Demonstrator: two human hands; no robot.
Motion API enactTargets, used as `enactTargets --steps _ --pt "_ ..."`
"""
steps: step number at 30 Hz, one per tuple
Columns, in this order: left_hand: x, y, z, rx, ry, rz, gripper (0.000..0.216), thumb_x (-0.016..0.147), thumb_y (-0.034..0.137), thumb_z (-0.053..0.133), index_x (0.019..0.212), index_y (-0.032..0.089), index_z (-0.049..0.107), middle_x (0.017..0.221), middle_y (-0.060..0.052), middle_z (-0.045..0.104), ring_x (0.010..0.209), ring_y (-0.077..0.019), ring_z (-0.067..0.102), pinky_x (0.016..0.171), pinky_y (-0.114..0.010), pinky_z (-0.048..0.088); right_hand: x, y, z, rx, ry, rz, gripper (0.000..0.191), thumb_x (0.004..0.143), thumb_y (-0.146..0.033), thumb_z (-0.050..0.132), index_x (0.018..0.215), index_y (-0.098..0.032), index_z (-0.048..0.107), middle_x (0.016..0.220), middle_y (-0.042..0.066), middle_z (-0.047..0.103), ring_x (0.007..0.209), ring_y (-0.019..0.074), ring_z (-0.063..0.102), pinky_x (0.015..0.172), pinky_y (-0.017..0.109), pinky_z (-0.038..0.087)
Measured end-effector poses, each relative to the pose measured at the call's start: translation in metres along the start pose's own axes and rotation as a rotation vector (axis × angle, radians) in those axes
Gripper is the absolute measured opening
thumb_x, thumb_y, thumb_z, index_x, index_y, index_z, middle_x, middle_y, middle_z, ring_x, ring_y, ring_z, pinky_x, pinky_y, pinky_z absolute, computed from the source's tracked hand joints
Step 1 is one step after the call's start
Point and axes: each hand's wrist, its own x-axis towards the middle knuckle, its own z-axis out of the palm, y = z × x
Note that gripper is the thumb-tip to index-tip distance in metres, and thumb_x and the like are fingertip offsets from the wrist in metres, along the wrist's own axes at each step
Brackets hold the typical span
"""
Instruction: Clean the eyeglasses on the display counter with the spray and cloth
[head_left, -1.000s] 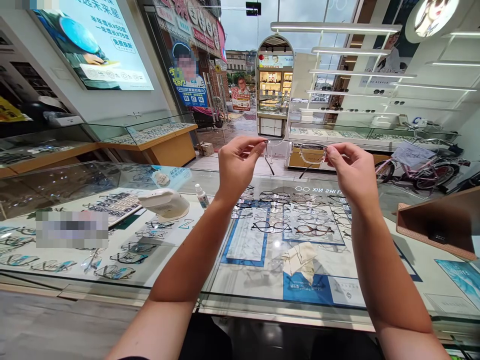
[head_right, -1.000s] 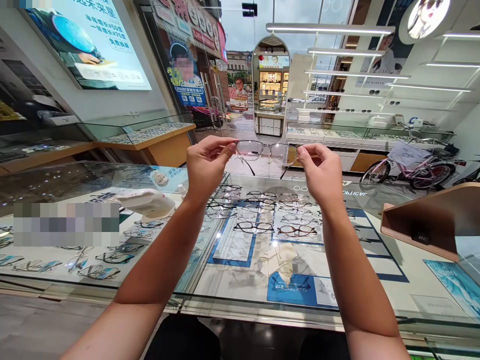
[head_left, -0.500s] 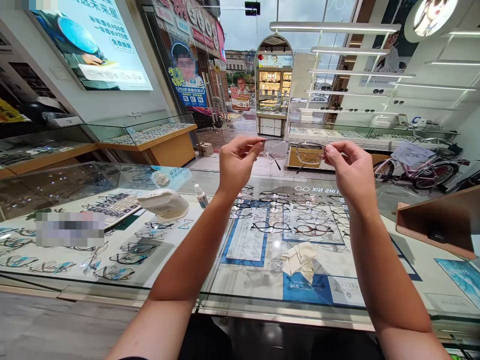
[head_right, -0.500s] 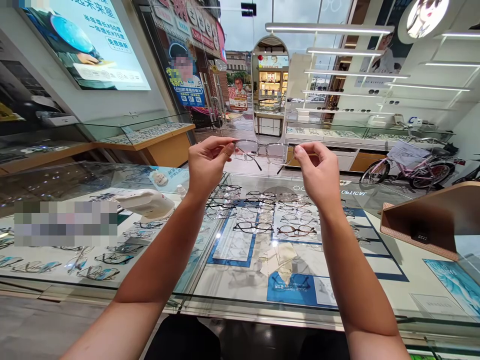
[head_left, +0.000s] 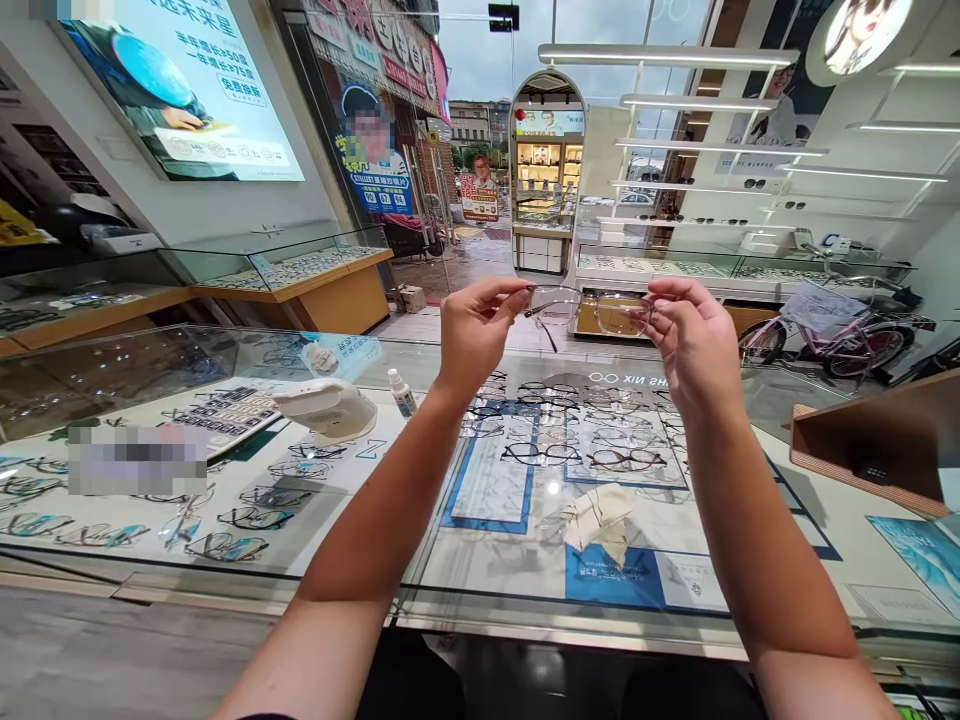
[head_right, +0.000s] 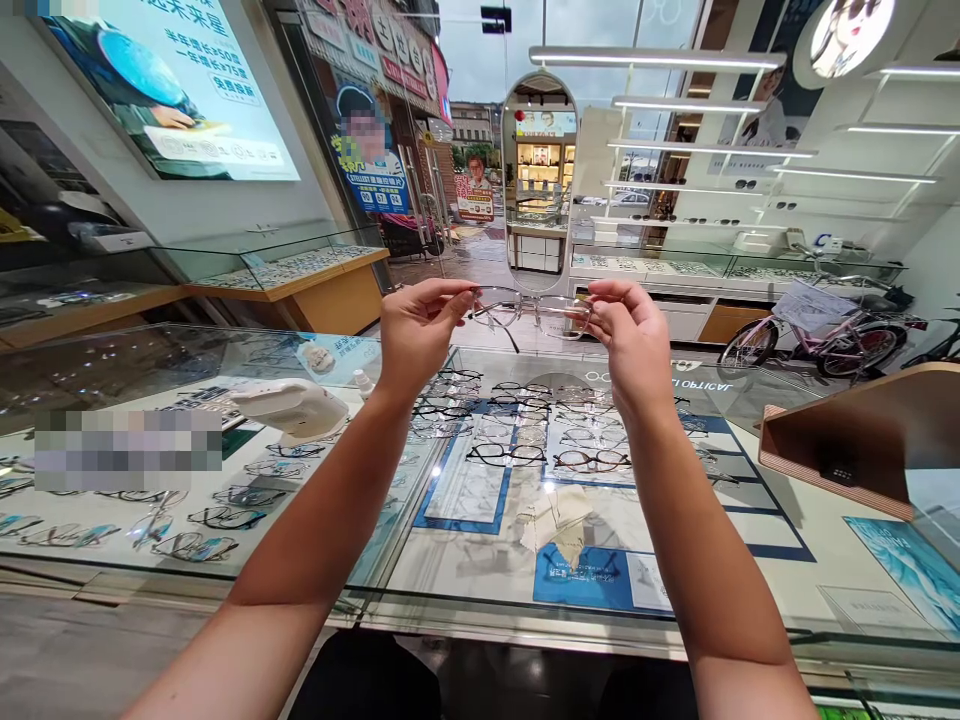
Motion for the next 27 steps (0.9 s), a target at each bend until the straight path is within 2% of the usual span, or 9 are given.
enactTargets --steps 3,6,9,15,20,23,27 --pt "0.000 0.004 -0.006 0.198 -0.043 0.175 0.017 0.100 0.036 0.075 0.103 0.023 0.086 0.099 -0.006 0.084 0.088 -0.0162 0.077 0.076 -0.028 0.060 0.001 -0.003 -0.009 -0.178 -0.086 0.014 0.014 0.086 -0.029 0.070 0.098 -0.025 0.076 0.102 0.004 0.074 0.098 0.0206 0.072 0.097 0.042 0.060" --pt "0.000 0.008 -0.008 0.359 -0.158 0.311 0.017 0.103 0.029 0.070 0.103 0.023 0.086 0.100 -0.004 0.085 0.092 -0.0162 0.078 0.081 -0.029 0.058 0.000 -0.006 -0.013 -0.368 -0.282 0.019 0.022 0.089 -0.040 0.076 0.102 -0.024 0.082 0.111 0.007 0.076 0.105 0.0237 0.070 0.102 0.047 0.056" --pt "-0.001 0.012 -0.008 0.431 -0.240 0.382 0.020 0.105 0.027 0.065 0.107 0.023 0.085 0.104 -0.005 0.085 0.093 -0.0160 0.079 0.081 -0.029 0.057 -0.001 -0.003 -0.012 -0.487 -0.438 0.003 0.026 0.089 -0.047 0.078 0.102 -0.025 0.084 0.115 0.009 0.075 0.112 0.0268 0.069 0.107 0.051 0.051" --pt "-0.003 0.024 -0.007 0.446 -0.269 0.451 0.024 0.108 0.030 0.062 0.107 0.023 0.084 0.102 -0.005 0.085 0.091 -0.0153 0.078 0.080 -0.028 0.057 0.000 0.003 -0.011 -0.519 -0.557 0.008 0.026 0.090 -0.051 0.080 0.094 -0.027 0.084 0.116 0.009 0.074 0.114 0.0285 0.067 0.109 0.053 0.048" --pt "-0.003 0.030 -0.006 0.352 -0.247 0.413 0.020 0.106 0.031 0.066 0.105 0.021 0.083 0.098 -0.006 0.083 0.087 -0.0149 0.076 0.078 -0.028 0.057 0.001 -0.001 -0.014 -0.370 -0.654 0.117 0.030 0.088 -0.055 0.082 0.092 -0.025 0.084 0.119 0.009 0.075 0.113 0.0278 0.067 0.105 0.050 0.049" --pt "-0.004 0.030 -0.004 0.251 -0.251 0.321 0.020 0.105 0.032 0.067 0.103 0.020 0.083 0.096 -0.006 0.082 0.084 -0.0149 0.074 0.076 -0.028 0.057 0.001 -0.003 -0.013 -0.288 -0.674 0.195 0.031 0.085 -0.054 0.085 0.091 -0.024 0.083 0.124 0.010 0.075 0.114 0.0278 0.066 0.103 0.048 0.050" --pt "-0.005 0.029 0.000 0.009 -0.262 0.146 0.019 0.102 0.036 0.073 0.100 0.020 0.083 0.091 -0.006 0.081 0.080 -0.0151 0.074 0.071 -0.028 0.059 0.001 -0.003 -0.012 -0.217 -0.681 0.256 0.030 0.082 -0.052 0.088 0.090 -0.023 0.083 0.132 0.011 0.074 0.123 0.0291 0.066 0.112 0.051 0.046"
